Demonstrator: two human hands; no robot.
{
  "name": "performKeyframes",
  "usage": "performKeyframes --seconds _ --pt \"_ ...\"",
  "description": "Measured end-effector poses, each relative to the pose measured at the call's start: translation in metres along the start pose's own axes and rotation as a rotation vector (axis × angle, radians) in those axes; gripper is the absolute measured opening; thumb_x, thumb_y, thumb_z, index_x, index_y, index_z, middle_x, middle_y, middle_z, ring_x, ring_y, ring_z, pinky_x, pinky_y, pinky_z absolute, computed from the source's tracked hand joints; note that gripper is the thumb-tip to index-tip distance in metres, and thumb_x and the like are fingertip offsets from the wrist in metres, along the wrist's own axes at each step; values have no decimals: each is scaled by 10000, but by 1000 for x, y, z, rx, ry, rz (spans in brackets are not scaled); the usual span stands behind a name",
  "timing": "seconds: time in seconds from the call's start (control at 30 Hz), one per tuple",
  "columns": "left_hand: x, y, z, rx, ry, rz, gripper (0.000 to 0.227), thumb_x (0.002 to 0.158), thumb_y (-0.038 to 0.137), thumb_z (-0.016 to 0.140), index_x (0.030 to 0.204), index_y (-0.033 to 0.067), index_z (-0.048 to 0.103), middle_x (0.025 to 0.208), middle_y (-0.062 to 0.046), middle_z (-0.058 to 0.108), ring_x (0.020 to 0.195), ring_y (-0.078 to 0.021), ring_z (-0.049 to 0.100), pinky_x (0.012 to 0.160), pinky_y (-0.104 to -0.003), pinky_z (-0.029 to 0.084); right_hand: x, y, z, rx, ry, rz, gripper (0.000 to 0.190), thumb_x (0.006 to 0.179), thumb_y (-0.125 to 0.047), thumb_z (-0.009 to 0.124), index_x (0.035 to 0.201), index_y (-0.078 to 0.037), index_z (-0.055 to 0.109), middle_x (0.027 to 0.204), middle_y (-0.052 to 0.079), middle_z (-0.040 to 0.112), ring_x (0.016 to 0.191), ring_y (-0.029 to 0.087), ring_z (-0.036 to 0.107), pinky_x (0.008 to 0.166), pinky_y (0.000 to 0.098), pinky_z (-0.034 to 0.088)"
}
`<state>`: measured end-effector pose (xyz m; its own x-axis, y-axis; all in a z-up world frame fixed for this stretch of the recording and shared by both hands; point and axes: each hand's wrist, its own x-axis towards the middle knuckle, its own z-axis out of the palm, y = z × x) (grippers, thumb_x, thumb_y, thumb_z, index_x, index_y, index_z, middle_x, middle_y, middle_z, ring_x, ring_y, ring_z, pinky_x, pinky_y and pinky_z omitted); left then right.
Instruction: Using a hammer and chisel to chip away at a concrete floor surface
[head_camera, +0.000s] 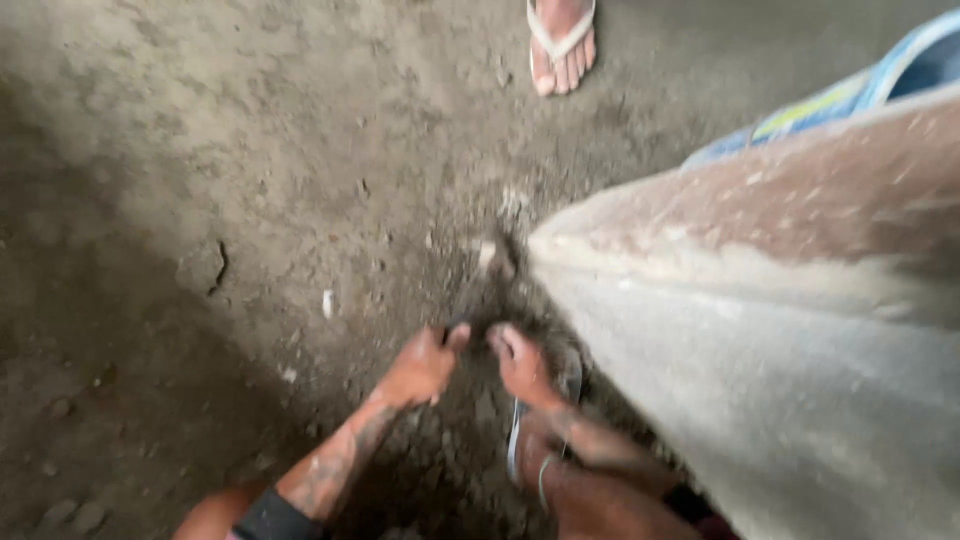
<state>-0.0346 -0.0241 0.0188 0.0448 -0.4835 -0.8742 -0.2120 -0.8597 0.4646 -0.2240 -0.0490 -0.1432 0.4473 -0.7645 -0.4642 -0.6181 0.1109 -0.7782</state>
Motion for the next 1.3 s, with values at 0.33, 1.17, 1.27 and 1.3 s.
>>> performKeyframes --seconds 0.33,1.17,1.27,1.3 --pt "34 8 -1 -260 429 969 260 988 190 349 873 15 503 472 -66 461 394 -154 421 440 -307 418 0 13 -2 45 -13 -326 219 1009 -144 352 1068 -25 526 793 186 563 697 342 617 573 485 543" --pt "28 48 -29 299 58 95 591 908 465 405 766 -47 661 697 -227 659 739 -375 674 655 -485 519 5 8 -3 -26 -32 -272 286 1026 -239 319 1072 -32 511 770 194 546 664 374 595 528 535 503" --pt "-6 66 -52 114 88 450 474 984 371 356 667 64 529 430 -69 537 349 -187 570 413 -307 503 6 18 3 -60 -27 -242 259 1028 -226 319 1065 -51 506 791 160 556 683 330 600 526 494 517" --pt "-5 72 -54 111 88 447 474 984 371 356 667 64 529 430 -69 537 349 -187 570 413 -307 503 4 18 3 -60 -31 -241 259 1028 -226 319 1065 -51 506 791 160 556 683 330 600 526 494 517"
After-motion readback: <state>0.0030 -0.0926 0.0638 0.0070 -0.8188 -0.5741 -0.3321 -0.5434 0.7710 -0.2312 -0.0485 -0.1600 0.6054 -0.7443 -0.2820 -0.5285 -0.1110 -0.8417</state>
